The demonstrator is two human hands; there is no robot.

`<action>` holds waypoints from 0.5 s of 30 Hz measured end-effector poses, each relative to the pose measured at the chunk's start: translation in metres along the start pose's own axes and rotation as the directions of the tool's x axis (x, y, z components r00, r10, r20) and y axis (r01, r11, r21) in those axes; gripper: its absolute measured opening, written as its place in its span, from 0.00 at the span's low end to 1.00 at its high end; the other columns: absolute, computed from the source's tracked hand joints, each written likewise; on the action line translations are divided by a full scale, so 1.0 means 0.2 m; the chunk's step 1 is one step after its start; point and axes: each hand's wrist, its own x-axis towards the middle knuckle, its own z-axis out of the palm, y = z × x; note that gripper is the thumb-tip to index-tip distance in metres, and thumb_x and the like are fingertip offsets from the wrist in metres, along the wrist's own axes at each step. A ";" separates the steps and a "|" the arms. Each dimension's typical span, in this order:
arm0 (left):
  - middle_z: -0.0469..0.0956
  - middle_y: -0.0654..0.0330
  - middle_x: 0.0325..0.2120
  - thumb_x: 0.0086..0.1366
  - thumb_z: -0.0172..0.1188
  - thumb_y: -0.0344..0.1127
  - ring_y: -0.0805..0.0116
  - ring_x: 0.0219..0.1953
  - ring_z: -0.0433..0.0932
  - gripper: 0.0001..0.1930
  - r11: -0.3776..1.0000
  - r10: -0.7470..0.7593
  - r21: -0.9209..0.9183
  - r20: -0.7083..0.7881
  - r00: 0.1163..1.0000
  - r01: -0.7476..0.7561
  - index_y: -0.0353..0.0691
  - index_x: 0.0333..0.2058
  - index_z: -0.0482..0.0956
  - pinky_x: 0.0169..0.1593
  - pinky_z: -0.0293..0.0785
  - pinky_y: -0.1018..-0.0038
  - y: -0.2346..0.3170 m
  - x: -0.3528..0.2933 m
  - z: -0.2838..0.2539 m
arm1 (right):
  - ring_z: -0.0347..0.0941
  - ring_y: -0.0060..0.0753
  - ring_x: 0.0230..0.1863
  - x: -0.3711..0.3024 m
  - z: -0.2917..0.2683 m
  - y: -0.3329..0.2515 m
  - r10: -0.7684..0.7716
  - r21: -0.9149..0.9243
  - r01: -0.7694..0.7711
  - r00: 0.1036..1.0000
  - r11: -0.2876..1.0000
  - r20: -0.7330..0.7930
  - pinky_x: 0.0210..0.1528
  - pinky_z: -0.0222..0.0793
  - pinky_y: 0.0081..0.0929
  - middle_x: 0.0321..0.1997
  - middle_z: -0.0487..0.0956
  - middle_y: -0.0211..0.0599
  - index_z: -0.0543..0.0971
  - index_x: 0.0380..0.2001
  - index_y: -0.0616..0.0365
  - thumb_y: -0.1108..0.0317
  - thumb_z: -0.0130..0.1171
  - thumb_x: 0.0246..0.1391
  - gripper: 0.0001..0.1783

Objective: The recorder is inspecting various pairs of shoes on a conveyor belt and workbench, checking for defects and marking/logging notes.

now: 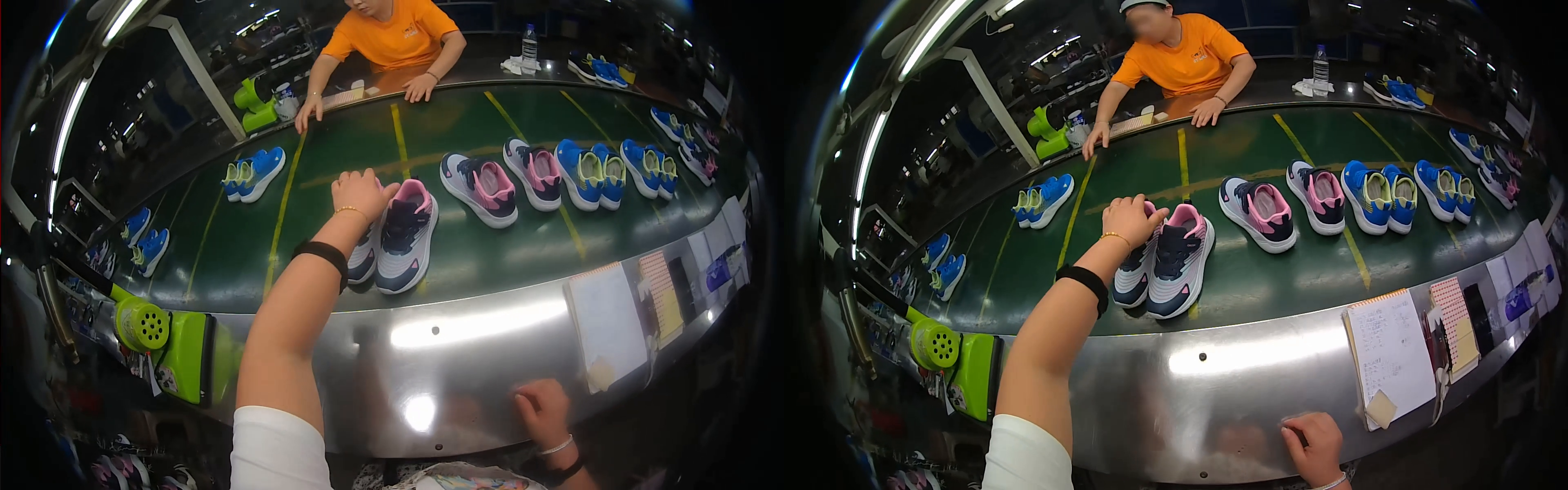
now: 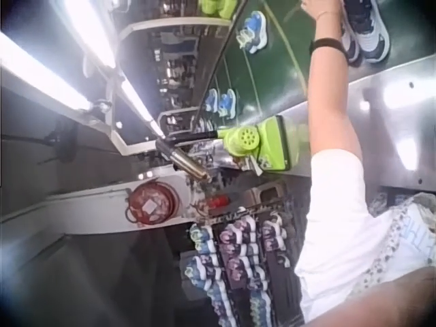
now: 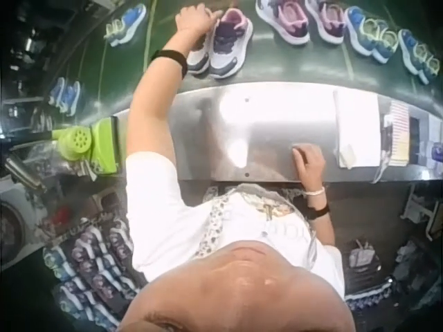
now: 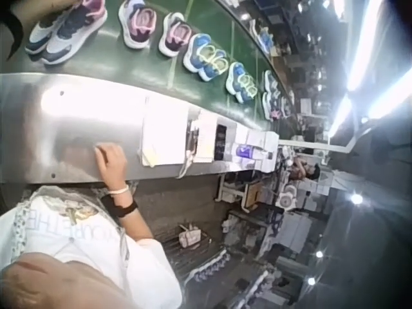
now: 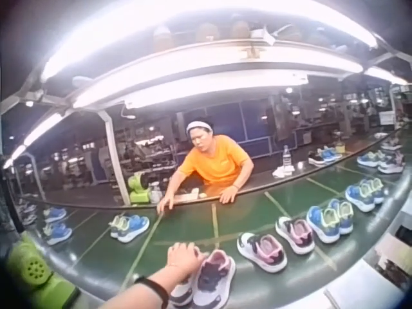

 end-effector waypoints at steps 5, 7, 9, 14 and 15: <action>0.74 0.59 0.50 0.59 0.51 0.51 0.61 0.53 0.72 0.26 0.964 -0.260 0.148 0.357 0.897 0.221 0.49 0.55 0.69 0.55 0.56 0.54 0.24 0.14 0.13 | 0.72 0.38 0.28 0.01 0.01 -0.01 0.039 0.034 -0.038 0.999 0.999 -0.031 0.32 0.66 0.30 0.25 0.78 0.35 0.78 0.22 0.56 0.73 0.62 0.41 0.03; 0.77 0.59 0.45 0.58 0.53 0.45 0.65 0.51 0.73 0.22 0.978 -0.206 0.081 0.299 0.932 0.190 0.53 0.52 0.71 0.54 0.57 0.56 0.20 0.15 0.18 | 0.72 0.38 0.28 0.00 0.01 -0.02 0.034 0.073 -0.032 0.999 0.997 -0.028 0.33 0.66 0.31 0.25 0.78 0.34 0.78 0.23 0.55 0.73 0.61 0.42 0.02; 0.78 0.61 0.43 0.58 0.54 0.43 0.65 0.50 0.74 0.19 0.995 -0.096 0.003 0.208 0.973 0.097 0.54 0.50 0.72 0.54 0.57 0.57 0.17 0.06 0.20 | 0.72 0.39 0.29 -0.03 0.02 0.01 0.039 0.113 -0.035 0.999 0.993 -0.028 0.33 0.66 0.31 0.25 0.78 0.34 0.78 0.23 0.55 0.73 0.61 0.42 0.02; 0.79 0.66 0.36 0.53 0.57 0.33 0.63 0.47 0.75 0.17 0.855 0.419 -0.231 -0.219 0.881 -0.464 0.54 0.44 0.72 0.57 0.52 0.57 0.13 -0.34 -0.03 | 0.71 0.39 0.26 -0.04 0.01 0.03 0.005 0.099 -0.001 0.999 0.995 -0.037 0.31 0.66 0.31 0.24 0.77 0.35 0.78 0.24 0.56 0.72 0.62 0.42 0.03; 0.79 0.68 0.34 0.49 0.60 0.31 0.64 0.47 0.74 0.21 0.782 0.529 -0.182 -0.312 0.789 -0.596 0.53 0.44 0.72 0.59 0.50 0.57 0.12 -0.43 -0.10 | 0.71 0.39 0.26 -0.05 0.02 0.04 0.013 0.104 -0.009 0.999 0.994 -0.035 0.31 0.66 0.31 0.24 0.77 0.35 0.78 0.24 0.56 0.72 0.62 0.42 0.03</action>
